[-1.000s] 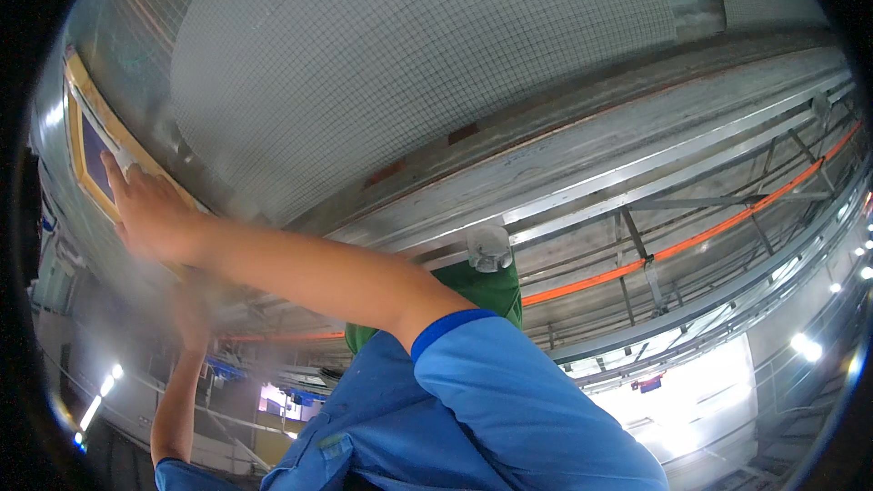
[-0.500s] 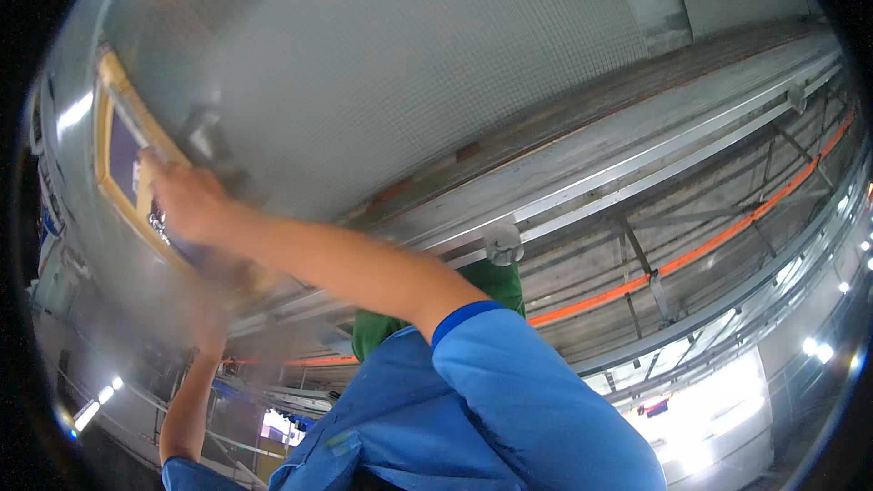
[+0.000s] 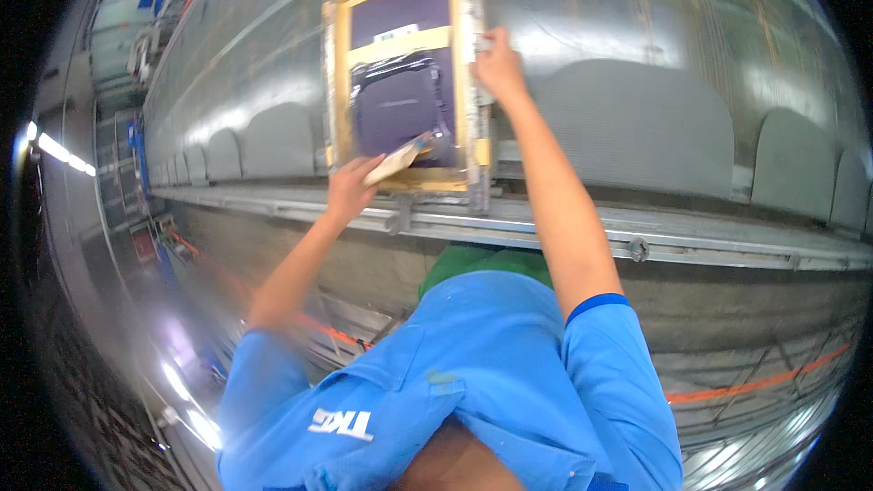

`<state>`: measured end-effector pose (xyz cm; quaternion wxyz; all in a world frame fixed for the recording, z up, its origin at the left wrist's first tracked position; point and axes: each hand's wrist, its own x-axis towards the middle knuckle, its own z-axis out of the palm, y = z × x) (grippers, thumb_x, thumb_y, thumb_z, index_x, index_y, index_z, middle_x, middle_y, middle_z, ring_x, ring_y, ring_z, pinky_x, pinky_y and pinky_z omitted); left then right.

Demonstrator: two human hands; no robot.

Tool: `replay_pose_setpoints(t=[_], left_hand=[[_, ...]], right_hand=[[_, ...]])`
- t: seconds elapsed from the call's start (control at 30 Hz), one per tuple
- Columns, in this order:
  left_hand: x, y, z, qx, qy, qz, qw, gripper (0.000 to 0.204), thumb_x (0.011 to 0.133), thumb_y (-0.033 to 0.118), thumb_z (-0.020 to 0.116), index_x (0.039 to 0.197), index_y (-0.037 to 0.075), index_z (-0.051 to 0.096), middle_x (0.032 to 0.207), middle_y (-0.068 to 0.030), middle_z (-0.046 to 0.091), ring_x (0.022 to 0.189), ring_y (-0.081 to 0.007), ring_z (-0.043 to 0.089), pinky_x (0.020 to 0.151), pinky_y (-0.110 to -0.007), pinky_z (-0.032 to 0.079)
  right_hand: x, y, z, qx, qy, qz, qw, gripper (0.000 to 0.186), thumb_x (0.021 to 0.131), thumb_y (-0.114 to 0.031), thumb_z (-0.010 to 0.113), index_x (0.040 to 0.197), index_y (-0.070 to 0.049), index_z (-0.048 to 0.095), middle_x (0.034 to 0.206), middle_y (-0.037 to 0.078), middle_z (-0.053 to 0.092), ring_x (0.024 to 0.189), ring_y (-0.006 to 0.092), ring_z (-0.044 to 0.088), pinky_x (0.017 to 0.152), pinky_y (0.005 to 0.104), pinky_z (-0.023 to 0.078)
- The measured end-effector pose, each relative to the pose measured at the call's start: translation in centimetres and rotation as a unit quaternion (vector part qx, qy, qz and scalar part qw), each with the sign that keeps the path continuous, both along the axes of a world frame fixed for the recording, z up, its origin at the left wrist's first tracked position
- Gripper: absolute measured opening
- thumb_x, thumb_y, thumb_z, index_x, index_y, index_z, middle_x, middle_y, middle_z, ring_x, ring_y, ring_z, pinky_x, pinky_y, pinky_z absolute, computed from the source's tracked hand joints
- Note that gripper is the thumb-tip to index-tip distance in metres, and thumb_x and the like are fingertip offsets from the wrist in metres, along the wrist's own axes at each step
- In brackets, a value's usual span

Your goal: The person uses a squeegee to spread purple ink across a screen printing frame. They repeatedly pull the squeegee from top to bottom to coat the mesh evenly. The person briefly moves the frame to a side station to add more ink from a bottle before returning to the main table to continue the process.

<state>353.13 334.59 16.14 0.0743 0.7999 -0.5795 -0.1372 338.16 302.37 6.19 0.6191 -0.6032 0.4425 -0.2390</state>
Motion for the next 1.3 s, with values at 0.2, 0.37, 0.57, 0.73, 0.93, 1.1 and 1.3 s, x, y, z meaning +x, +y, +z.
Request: replay_pose_setpoints(t=[0.2, 0.37, 0.57, 0.73, 0.93, 1.1, 1.3], left_hand=[[1.3, 1.1, -0.6, -0.099, 0.023, 0.222, 0.970, 0.047, 0.083, 0.020, 0.067, 0.128, 0.011, 0.061, 0.097, -0.0219, 0.070, 0.088, -0.0428, 0.067, 0.078, -0.050, 0.052], [4.7, -0.2, -1.6, -0.134, 0.029, 0.330, 0.934, 0.045, 0.083, 0.026, 0.060, 0.120, 0.001, 0.060, 0.092, -0.0307, 0.067, 0.089, -0.0498, 0.064, 0.081, -0.055, 0.050], [7.2, -3.9, -2.3, -0.086, -0.054, 0.334, 0.937, 0.037, 0.085, 0.023, 0.060, 0.116, 0.003, 0.060, 0.089, -0.0251, 0.070, 0.086, -0.0453, 0.068, 0.079, -0.055, 0.054], [7.3, -7.5, -2.1, -0.098, -0.029, 0.315, 0.944, 0.038, 0.084, 0.024, 0.062, 0.117, 0.005, 0.063, 0.090, -0.0246, 0.070, 0.087, -0.0429, 0.068, 0.080, -0.055, 0.053], [5.6, -11.2, -1.6, -0.110, 0.005, 0.179, 0.978, 0.055, 0.078, 0.020, 0.068, 0.132, 0.013, 0.060, 0.107, -0.0152, 0.071, 0.096, -0.0383, 0.067, 0.083, -0.049, 0.054], [4.3, -11.4, -1.9, -0.096, 0.000, 0.002, 0.995, 0.062, 0.077, 0.004, 0.065, 0.134, 0.026, 0.060, 0.140, -0.0014, 0.058, 0.124, -0.0285, 0.055, 0.106, -0.047, 0.040], [4.8, -3.4, -3.4, -0.095, -0.045, -0.129, 0.986, 0.066, 0.076, -0.003, 0.063, 0.136, 0.023, 0.058, 0.146, -0.0047, 0.053, 0.136, -0.0305, 0.047, 0.113, -0.048, 0.036]], right_hand=[[1.7, 2.1, 1.0, -0.033, 0.038, -0.134, 0.990, 0.034, 0.091, -0.015, 0.052, 0.124, -0.011, 0.056, 0.088, 0.022, 0.069, 0.075, 0.0343, 0.068, 0.074, 0.0436, 0.052], [2.0, 2.8, 1.3, -0.137, 0.058, -0.188, 0.971, 0.026, 0.096, -0.025, 0.053, 0.116, -0.012, 0.066, 0.100, 0.019, 0.071, 0.095, 0.0358, 0.068, 0.085, 0.0433, 0.050], [1.5, 2.6, 1.2, -0.170, 0.054, -0.197, 0.964, 0.023, 0.098, -0.025, 0.054, 0.113, -0.013, 0.066, 0.104, 0.017, 0.071, 0.098, 0.0360, 0.068, 0.085, 0.0421, 0.050], [1.3, 3.0, 2.6, -0.175, 0.085, -0.213, 0.957, 0.022, 0.097, -0.026, 0.057, 0.111, -0.014, 0.067, 0.096, 0.017, 0.071, 0.092, 0.0344, 0.068, 0.082, 0.0417, 0.050], [0.9, 2.9, 2.3, -0.186, 0.108, -0.211, 0.953, 0.021, 0.097, -0.027, 0.057, 0.110, -0.014, 0.068, 0.086, 0.016, 0.069, 0.079, 0.0322, 0.066, 0.074, 0.0409, 0.049], [0.6, 1.9, 1.3, -0.214, 0.072, -0.202, 0.953, 0.022, 0.099, -0.026, 0.056, 0.110, -0.013, 0.069, 0.077, 0.008, 0.065, 0.071, 0.0198, 0.059, 0.069, 0.0361, 0.047], [0.0, 0.9, 1.1, -0.162, 0.116, -0.166, 0.966, 0.026, 0.100, -0.031, 0.055, 0.114, -0.013, 0.067, 0.104, 0.017, 0.071, 0.099, 0.0335, 0.067, 0.087, 0.0400, 0.050]])
